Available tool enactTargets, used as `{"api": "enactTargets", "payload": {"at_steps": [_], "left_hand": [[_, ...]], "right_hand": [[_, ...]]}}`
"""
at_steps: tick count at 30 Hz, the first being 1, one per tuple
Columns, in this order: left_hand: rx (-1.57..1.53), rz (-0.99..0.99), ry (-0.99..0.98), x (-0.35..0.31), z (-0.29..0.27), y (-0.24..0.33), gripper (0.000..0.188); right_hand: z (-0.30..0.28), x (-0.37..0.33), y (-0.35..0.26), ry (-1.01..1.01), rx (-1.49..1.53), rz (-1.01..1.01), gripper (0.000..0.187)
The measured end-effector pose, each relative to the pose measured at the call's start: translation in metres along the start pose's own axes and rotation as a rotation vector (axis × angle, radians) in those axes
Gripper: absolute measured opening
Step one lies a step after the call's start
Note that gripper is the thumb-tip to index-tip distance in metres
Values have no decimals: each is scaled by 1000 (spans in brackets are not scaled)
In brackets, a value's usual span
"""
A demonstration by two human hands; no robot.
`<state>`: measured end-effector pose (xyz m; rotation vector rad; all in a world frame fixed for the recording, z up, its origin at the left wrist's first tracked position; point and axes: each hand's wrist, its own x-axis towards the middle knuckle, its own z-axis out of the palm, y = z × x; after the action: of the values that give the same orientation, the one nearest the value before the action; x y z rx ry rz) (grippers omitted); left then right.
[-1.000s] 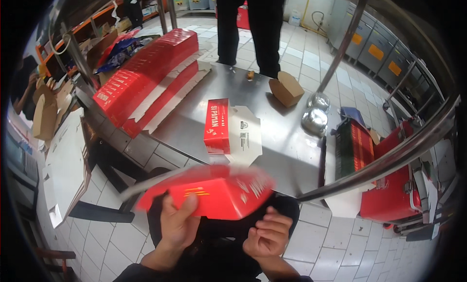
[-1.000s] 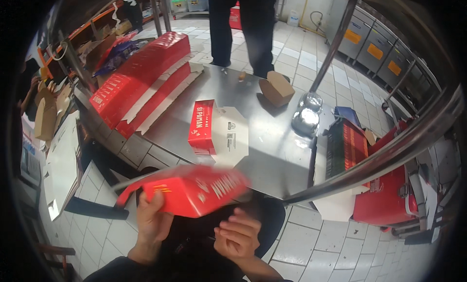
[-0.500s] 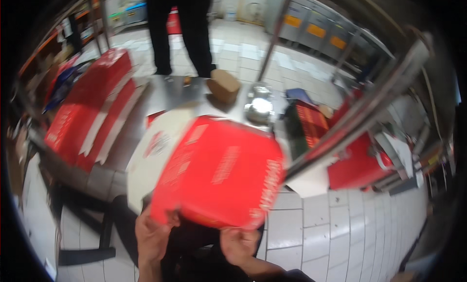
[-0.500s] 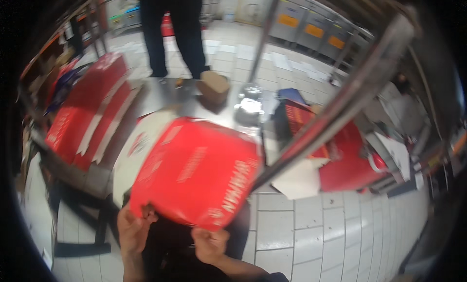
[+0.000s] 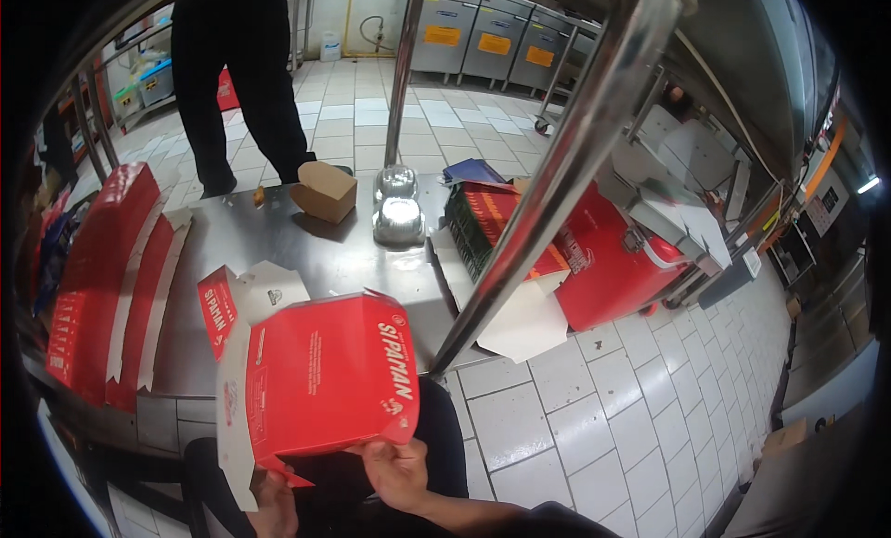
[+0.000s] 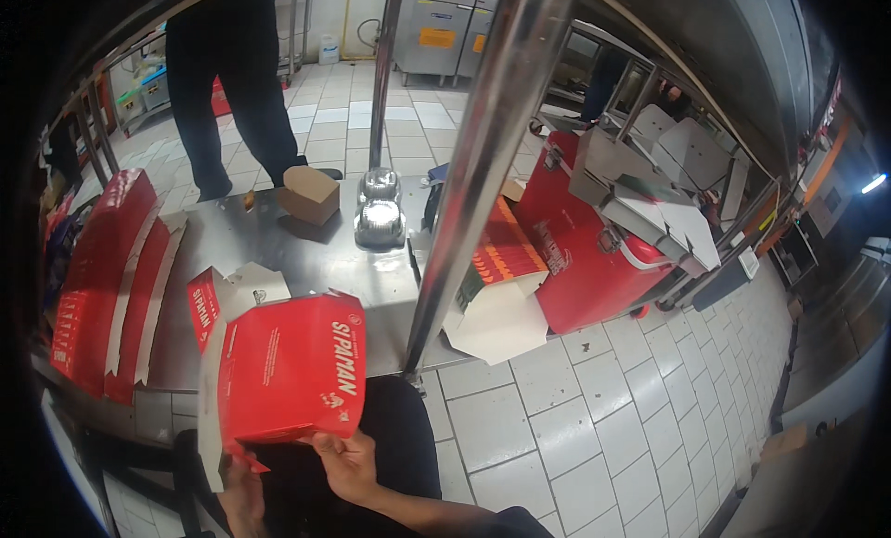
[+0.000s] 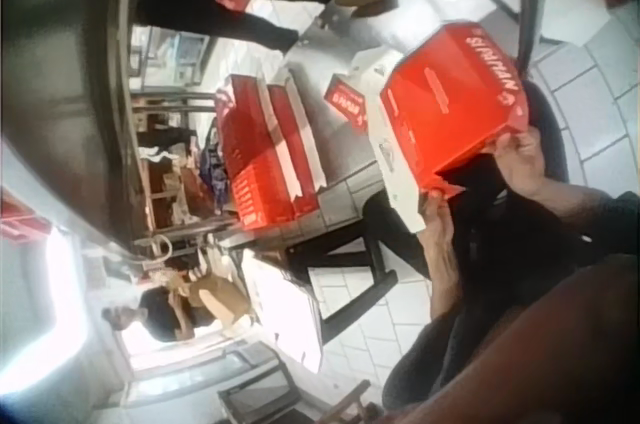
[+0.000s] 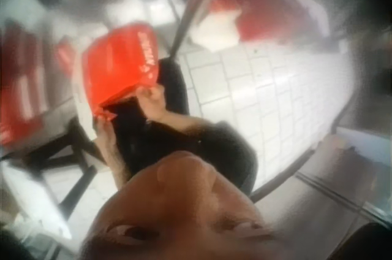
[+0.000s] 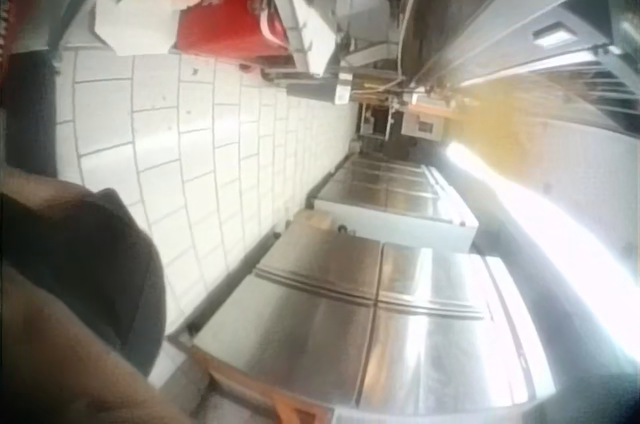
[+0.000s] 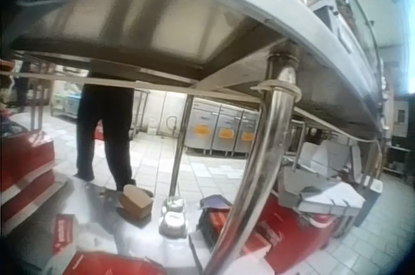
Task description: The person takes flat cardboard sheets and folds them into takeout food boxes, stacking the finished boxes on a table.
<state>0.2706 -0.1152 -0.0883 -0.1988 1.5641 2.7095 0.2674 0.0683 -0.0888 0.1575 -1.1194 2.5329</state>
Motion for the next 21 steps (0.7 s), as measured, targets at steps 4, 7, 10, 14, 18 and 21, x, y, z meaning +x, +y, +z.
{"api": "enactTargets", "payload": {"at_steps": [4,7,10,14,18,21], "left_hand": [[70,289,314,4,44,-12,31],[384,259,362,17,28,3,24],[-166,-6,49,2,59,11,33],[-378,-40,-129,0,69,6,48],[-524,-19,-258,2,67,24,52],[158,225,-6,-18,41,35,75]], "right_hand": [[28,-5,-11,11,-125,70,17],[34,-2,-17,-50,-63,109,12],[32,-4,-11,-102,-39,117,8],[20,-9,-7,-286,-28,111,20],[7,4,-13,-345,-473,2,18],[-11,16,-6,-4,-643,-69,25]]}}
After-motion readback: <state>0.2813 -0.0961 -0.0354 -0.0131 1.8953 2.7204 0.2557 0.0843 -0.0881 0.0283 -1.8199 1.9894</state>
